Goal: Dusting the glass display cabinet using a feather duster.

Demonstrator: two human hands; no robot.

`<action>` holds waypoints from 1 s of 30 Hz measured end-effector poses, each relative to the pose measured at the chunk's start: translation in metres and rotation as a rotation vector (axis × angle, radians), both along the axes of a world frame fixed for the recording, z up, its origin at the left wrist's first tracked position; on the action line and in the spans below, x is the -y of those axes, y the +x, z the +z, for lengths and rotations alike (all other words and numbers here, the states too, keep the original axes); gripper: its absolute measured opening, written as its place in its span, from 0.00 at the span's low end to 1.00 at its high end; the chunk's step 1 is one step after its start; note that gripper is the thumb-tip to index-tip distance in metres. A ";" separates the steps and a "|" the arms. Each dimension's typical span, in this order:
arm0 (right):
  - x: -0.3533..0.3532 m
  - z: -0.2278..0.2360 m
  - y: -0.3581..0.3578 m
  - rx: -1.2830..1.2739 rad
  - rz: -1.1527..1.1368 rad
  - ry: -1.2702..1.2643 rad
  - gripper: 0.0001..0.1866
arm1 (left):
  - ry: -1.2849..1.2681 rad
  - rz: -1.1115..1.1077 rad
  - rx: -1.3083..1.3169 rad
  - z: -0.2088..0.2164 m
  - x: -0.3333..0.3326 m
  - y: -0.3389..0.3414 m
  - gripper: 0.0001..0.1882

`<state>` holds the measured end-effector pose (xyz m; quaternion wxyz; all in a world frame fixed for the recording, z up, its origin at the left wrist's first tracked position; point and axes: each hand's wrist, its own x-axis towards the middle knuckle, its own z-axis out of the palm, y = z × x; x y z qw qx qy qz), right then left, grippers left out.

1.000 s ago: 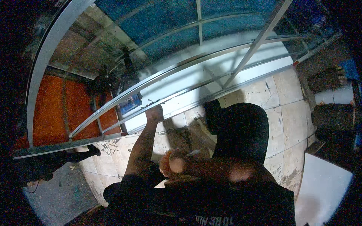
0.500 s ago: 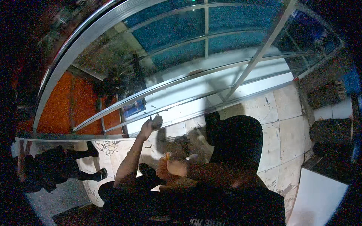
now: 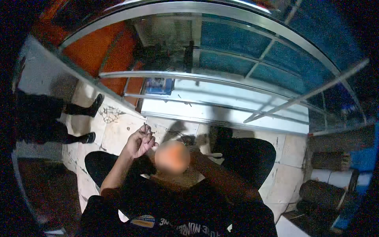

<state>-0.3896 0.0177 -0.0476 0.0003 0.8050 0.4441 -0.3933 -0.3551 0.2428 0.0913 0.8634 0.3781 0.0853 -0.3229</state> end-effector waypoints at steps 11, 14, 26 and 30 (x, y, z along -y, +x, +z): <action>0.004 0.112 0.020 0.246 0.113 0.354 0.13 | -0.214 0.278 -0.020 -0.024 -0.032 -0.004 0.22; -0.005 0.150 0.020 0.349 -0.121 0.467 0.11 | -0.146 0.372 -0.044 -0.026 -0.043 0.001 0.26; -0.020 0.190 0.004 0.210 -0.805 0.414 0.09 | -0.169 0.521 -0.067 0.001 -0.077 -0.002 0.38; -0.019 0.201 -0.001 0.184 -0.746 0.246 0.09 | -0.269 0.523 -0.004 -0.011 -0.082 0.000 0.40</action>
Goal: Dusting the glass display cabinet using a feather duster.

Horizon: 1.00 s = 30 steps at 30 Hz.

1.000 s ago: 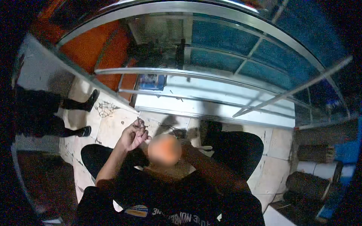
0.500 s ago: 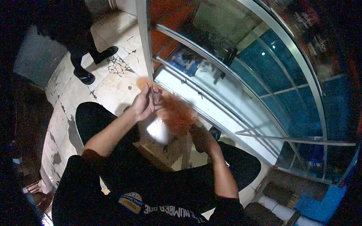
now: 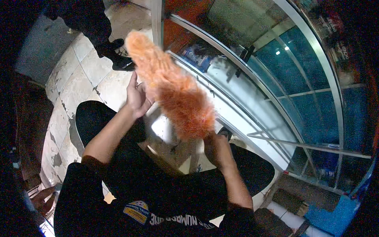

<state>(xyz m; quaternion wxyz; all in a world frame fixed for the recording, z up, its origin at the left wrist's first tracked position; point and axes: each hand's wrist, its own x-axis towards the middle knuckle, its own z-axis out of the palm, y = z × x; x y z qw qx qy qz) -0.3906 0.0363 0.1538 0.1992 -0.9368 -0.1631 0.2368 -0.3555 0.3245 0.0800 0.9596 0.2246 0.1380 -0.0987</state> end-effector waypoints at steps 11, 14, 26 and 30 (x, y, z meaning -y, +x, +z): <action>0.007 -0.053 -0.018 0.261 0.499 0.009 0.10 | 0.130 0.145 -0.057 0.005 0.023 -0.003 0.45; 0.001 -0.039 -0.004 0.149 0.285 -0.061 0.09 | 0.129 0.118 -0.183 0.023 0.023 -0.006 0.46; -0.002 -0.041 -0.010 0.223 0.397 0.065 0.08 | 0.104 0.074 -0.093 0.019 0.026 -0.007 0.47; -0.005 -0.028 -0.004 0.182 0.253 0.145 0.08 | 0.160 0.146 -0.100 0.018 0.028 -0.005 0.47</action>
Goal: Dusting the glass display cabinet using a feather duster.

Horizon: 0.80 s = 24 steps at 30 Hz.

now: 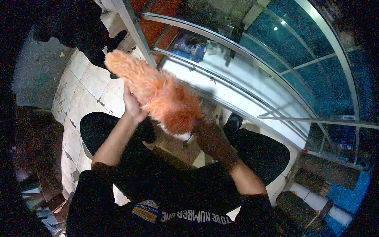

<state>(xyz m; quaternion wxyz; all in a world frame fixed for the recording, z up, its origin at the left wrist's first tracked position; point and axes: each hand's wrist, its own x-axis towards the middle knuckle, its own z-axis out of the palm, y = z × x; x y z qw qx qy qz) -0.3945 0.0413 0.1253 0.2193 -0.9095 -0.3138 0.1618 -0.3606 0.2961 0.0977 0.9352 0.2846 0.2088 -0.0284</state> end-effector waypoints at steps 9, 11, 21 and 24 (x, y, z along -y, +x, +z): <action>0.018 0.004 0.005 0.317 0.077 -0.023 0.08 | -0.089 -0.309 0.152 -0.010 0.001 -0.009 0.44; 0.005 -0.014 -0.001 0.181 0.007 0.047 0.08 | -0.130 -0.237 0.041 0.005 0.019 -0.008 0.43; 0.008 -0.020 0.015 0.033 -0.159 0.120 0.09 | 0.062 -0.298 -0.262 0.007 0.033 -0.009 0.36; 0.017 -0.008 0.019 0.079 -0.129 0.133 0.09 | 0.153 -0.250 -0.152 -0.014 0.035 -0.007 0.27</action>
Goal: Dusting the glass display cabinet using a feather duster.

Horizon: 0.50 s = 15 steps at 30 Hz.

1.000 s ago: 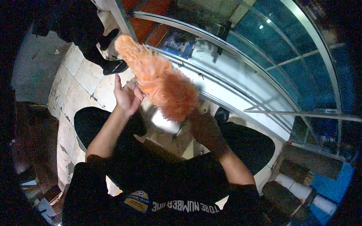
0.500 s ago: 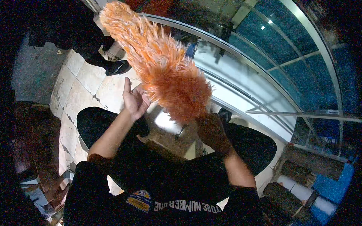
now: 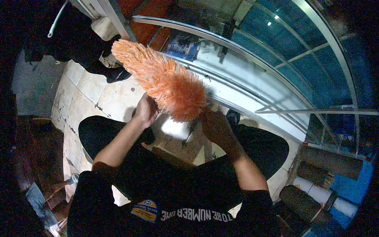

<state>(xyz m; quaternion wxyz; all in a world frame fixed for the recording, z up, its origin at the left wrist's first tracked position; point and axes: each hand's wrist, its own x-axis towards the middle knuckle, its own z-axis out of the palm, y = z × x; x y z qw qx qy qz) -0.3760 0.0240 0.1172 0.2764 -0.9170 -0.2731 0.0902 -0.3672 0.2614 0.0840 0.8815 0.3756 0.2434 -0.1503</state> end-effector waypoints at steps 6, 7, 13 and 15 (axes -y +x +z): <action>0.007 -0.018 -0.002 0.102 0.057 0.052 0.10 | 0.171 -0.113 -0.103 -0.031 -0.007 0.002 0.17; 0.008 -0.022 -0.005 0.104 0.063 0.039 0.11 | 0.202 -0.102 -0.082 -0.022 0.001 0.001 0.14; -0.008 -0.022 -0.009 -0.105 0.087 0.020 0.11 | 0.180 0.011 -0.136 -0.008 0.009 -0.007 0.09; -0.004 -0.025 -0.005 -0.159 0.036 -0.036 0.11 | 0.325 -0.251 -0.149 -0.001 -0.002 -0.005 0.11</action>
